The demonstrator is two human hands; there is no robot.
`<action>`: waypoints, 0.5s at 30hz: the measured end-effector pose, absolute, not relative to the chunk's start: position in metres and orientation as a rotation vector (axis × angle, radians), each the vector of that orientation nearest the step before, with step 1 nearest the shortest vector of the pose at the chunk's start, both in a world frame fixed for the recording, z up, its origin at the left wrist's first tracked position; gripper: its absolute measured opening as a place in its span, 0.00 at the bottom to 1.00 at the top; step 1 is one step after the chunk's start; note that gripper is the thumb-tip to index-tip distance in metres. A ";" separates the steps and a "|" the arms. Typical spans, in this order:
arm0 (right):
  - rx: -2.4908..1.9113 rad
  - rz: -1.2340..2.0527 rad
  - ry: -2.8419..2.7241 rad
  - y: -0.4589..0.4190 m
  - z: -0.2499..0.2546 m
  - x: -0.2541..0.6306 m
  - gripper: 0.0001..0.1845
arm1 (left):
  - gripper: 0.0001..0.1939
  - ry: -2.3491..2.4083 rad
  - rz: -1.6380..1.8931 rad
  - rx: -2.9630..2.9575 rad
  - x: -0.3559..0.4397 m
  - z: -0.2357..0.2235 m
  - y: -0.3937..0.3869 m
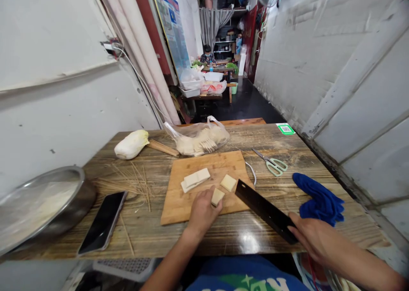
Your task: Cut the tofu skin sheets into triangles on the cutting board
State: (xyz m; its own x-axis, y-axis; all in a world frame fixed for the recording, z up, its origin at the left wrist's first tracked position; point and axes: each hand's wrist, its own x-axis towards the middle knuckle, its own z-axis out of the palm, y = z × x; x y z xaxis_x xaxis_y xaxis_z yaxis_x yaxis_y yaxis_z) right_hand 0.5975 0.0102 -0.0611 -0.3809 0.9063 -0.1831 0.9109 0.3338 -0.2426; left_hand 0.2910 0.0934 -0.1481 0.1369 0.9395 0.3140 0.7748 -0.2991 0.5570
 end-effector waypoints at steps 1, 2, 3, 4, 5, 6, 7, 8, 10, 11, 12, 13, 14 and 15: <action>1.791 -0.500 2.574 0.006 -0.061 0.603 0.14 | 0.22 1.682 0.940 2.082 0.293 -0.147 0.097; 1.850 -0.496 2.585 0.004 -0.062 0.608 0.14 | 0.22 1.688 0.986 2.008 0.298 -0.146 0.102; 1.913 -0.478 2.587 0.002 -0.063 0.611 0.15 | 0.22 1.687 1.027 1.960 0.303 -0.145 0.107; 1.968 -0.453 2.586 0.001 -0.064 0.612 0.15 | 0.22 1.676 1.048 1.958 0.308 -0.144 0.111; 2.016 -0.425 2.579 0.000 -0.066 0.613 0.16 | 0.23 1.666 1.042 1.998 0.313 -0.142 0.115; 2.052 -0.406 2.571 -0.001 -0.068 0.613 0.16 | 0.24 1.655 1.010 2.071 0.317 -0.141 0.118; 2.074 -0.402 2.563 -0.001 -0.070 0.613 0.16 | 0.26 1.636 0.952 2.159 0.319 -0.139 0.119; 2.084 -0.417 2.555 0.000 -0.072 0.612 0.16 | 0.29 1.610 0.882 2.236 0.318 -0.138 0.120; 2.091 -0.478 2.534 0.000 -0.076 0.611 0.16 | 0.32 1.556 0.743 2.325 0.311 -0.134 0.120; 2.092 -0.519 2.518 0.001 -0.079 0.611 0.16 | 0.32 1.521 0.673 2.351 0.306 -0.132 0.121; 2.096 -0.560 2.503 0.001 -0.081 0.611 0.16 | 0.31 1.476 0.600 2.377 0.300 -0.129 0.122; 2.107 -0.596 2.487 0.002 -0.084 0.612 0.16 | 0.30 1.426 0.534 2.405 0.295 -0.126 0.124; 2.122 -0.627 2.475 0.002 -0.087 0.612 0.16 | 0.29 1.374 0.483 2.439 0.292 -0.122 0.127; 2.136 -0.658 2.468 0.003 -0.089 0.612 0.17 | 0.28 1.313 0.447 2.480 0.290 -0.118 0.131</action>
